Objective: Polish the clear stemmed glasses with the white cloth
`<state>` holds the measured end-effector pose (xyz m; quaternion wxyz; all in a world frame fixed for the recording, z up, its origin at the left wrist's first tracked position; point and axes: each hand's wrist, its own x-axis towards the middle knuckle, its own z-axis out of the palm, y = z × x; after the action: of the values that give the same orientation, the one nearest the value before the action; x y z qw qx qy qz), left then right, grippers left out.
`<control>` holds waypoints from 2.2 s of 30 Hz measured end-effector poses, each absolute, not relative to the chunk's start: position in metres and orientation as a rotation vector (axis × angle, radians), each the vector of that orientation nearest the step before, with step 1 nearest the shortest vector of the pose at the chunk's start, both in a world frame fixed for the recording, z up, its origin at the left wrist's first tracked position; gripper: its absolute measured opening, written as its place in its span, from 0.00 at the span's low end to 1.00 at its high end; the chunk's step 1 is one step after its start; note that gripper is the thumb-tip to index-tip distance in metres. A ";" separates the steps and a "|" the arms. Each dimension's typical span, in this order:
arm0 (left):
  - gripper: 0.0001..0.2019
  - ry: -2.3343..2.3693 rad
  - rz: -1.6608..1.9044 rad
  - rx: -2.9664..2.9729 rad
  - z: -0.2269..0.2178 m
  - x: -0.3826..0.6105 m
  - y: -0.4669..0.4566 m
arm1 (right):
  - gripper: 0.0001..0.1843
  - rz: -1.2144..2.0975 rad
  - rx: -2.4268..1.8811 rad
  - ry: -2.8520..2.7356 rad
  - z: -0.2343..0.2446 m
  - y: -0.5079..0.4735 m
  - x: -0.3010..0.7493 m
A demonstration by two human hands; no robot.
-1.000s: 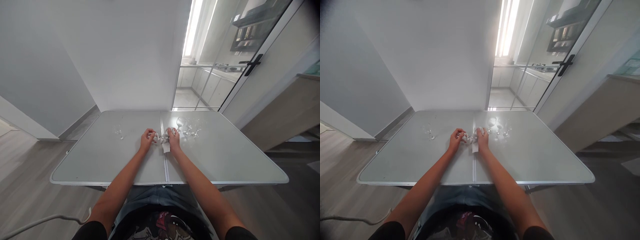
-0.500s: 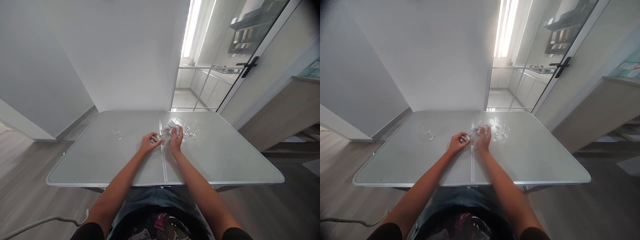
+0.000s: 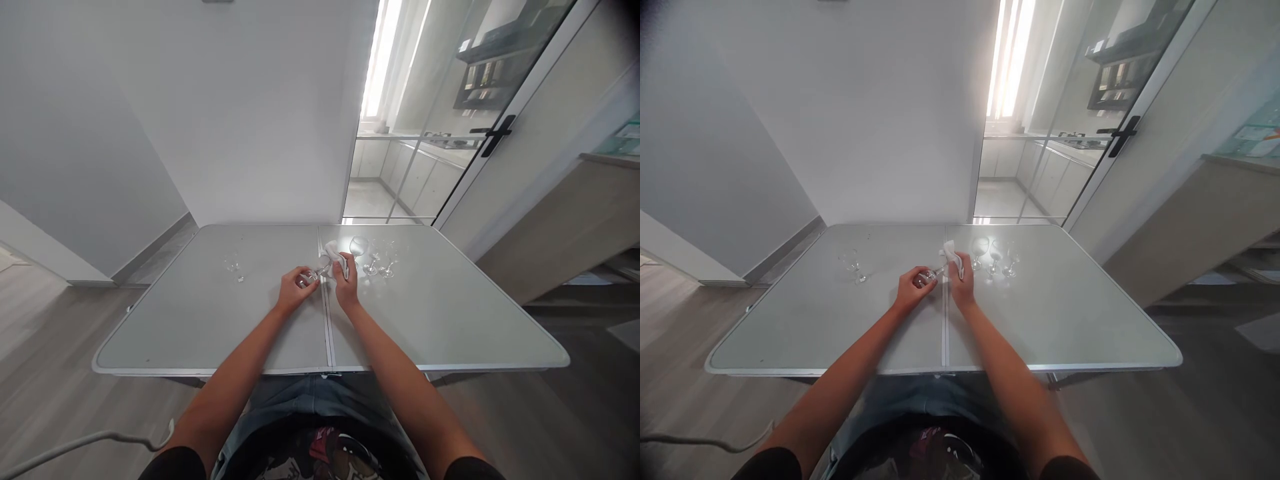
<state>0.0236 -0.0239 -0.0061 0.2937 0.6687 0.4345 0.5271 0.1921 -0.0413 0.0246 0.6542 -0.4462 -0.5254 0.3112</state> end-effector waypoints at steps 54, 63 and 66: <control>0.18 1.380 1.512 1.889 -0.015 0.009 -0.012 | 0.22 0.739 -1.046 -1.221 0.014 -0.034 0.182; 0.17 1.437 1.538 1.842 -0.014 0.009 -0.010 | 0.19 0.674 -1.106 -1.269 0.012 -0.031 0.185; 0.17 1.458 1.520 1.827 -0.014 0.008 -0.010 | 0.20 0.630 -1.083 -1.326 0.007 -0.032 0.184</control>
<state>0.0083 -0.0095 -0.0143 0.1759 0.6451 0.5148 0.5366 0.1842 -0.0316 0.0075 0.6120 -0.4694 -0.5749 0.2731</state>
